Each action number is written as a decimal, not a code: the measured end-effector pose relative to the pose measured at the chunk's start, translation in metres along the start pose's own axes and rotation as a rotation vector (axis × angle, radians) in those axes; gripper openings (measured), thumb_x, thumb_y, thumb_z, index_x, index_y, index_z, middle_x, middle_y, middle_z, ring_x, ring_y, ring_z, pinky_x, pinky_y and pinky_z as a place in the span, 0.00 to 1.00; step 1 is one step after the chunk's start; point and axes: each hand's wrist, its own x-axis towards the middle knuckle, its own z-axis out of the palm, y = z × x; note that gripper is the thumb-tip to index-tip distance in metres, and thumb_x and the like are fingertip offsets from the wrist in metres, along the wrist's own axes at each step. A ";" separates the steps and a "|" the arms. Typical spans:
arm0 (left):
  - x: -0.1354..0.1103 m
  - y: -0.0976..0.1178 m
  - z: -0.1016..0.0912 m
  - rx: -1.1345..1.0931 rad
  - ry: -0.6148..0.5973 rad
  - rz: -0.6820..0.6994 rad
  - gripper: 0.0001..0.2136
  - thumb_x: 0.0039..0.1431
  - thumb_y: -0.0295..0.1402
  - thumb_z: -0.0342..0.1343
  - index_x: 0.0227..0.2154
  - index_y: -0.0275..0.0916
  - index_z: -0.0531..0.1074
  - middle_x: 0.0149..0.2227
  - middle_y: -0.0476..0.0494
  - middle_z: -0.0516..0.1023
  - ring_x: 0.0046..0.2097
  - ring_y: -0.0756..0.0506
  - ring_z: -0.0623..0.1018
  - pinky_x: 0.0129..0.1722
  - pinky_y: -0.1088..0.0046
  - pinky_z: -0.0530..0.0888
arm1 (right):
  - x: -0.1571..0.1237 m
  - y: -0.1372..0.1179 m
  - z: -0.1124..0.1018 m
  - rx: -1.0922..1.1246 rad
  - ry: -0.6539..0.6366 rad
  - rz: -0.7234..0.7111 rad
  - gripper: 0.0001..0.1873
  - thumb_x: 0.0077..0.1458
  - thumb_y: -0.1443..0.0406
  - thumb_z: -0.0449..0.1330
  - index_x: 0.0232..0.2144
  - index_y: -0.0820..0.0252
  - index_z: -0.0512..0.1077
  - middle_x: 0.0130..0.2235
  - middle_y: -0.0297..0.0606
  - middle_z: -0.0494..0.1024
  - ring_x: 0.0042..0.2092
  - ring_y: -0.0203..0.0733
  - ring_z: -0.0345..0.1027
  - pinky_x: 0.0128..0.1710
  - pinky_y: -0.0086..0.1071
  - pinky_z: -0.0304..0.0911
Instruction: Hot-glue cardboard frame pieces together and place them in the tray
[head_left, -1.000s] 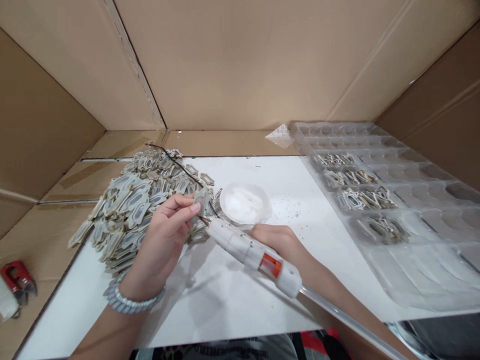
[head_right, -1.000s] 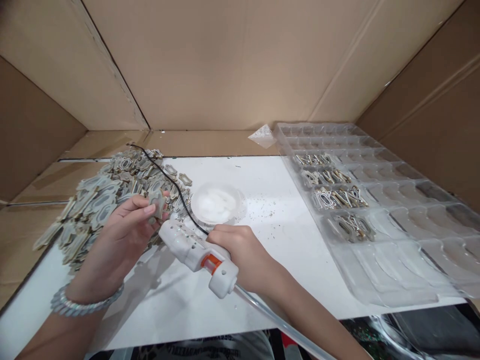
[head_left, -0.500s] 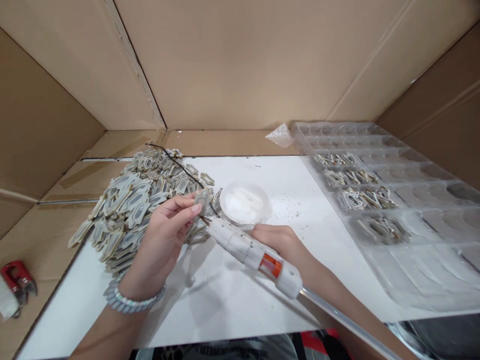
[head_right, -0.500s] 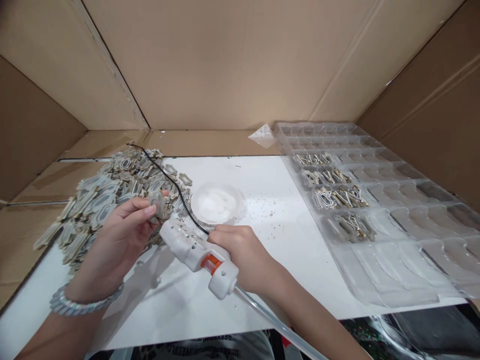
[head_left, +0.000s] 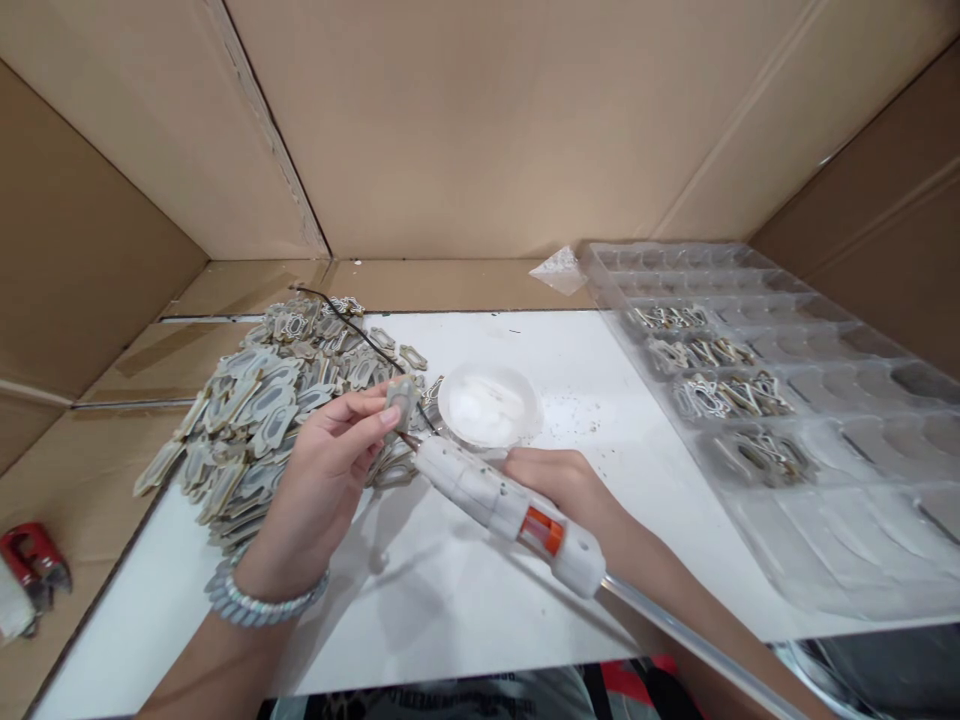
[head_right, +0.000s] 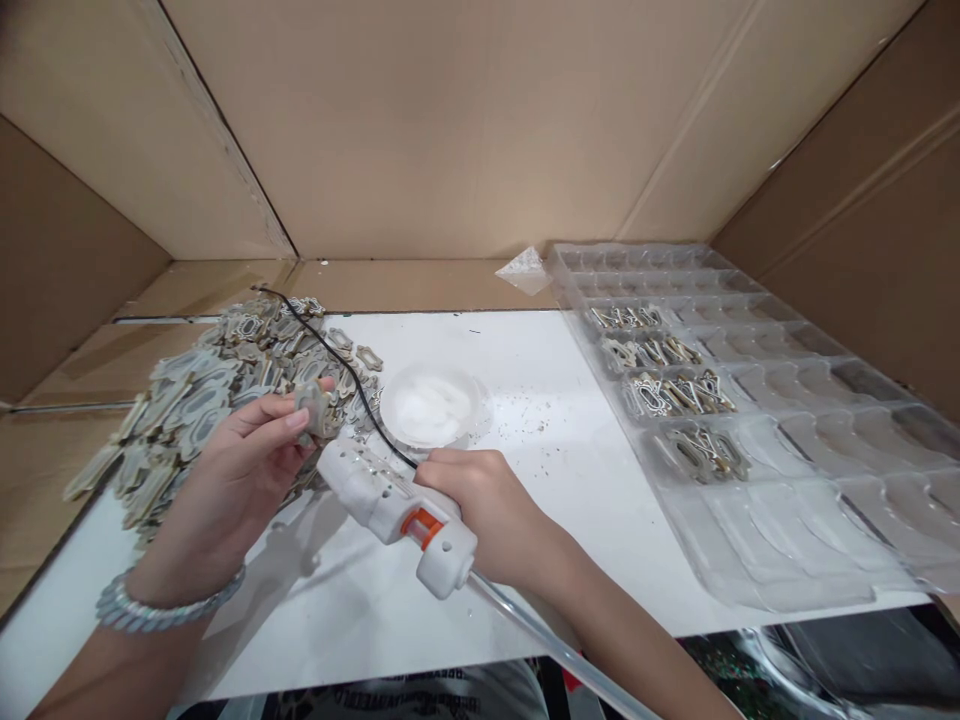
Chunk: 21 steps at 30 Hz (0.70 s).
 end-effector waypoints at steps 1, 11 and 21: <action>0.000 0.000 0.000 0.002 0.003 0.003 0.11 0.36 0.34 0.73 0.21 0.39 0.76 0.43 0.48 0.82 0.38 0.51 0.78 0.27 0.84 0.72 | 0.000 0.000 0.000 0.000 -0.002 -0.001 0.12 0.56 0.71 0.55 0.22 0.58 0.61 0.24 0.30 0.64 0.26 0.34 0.58 0.26 0.28 0.50; 0.001 -0.002 -0.003 -0.008 -0.012 0.010 0.11 0.38 0.35 0.73 0.23 0.39 0.76 0.43 0.47 0.82 0.36 0.53 0.77 0.28 0.85 0.72 | 0.003 -0.016 -0.005 -0.013 -0.059 0.096 0.13 0.57 0.67 0.54 0.21 0.57 0.58 0.25 0.30 0.62 0.26 0.34 0.57 0.26 0.28 0.51; 0.004 -0.003 -0.001 0.064 0.058 0.162 0.09 0.39 0.34 0.71 0.20 0.41 0.76 0.38 0.47 0.81 0.49 0.44 0.78 0.43 0.75 0.76 | 0.001 -0.008 -0.002 -0.300 0.092 0.068 0.10 0.49 0.69 0.54 0.20 0.58 0.57 0.23 0.29 0.62 0.24 0.32 0.56 0.24 0.26 0.47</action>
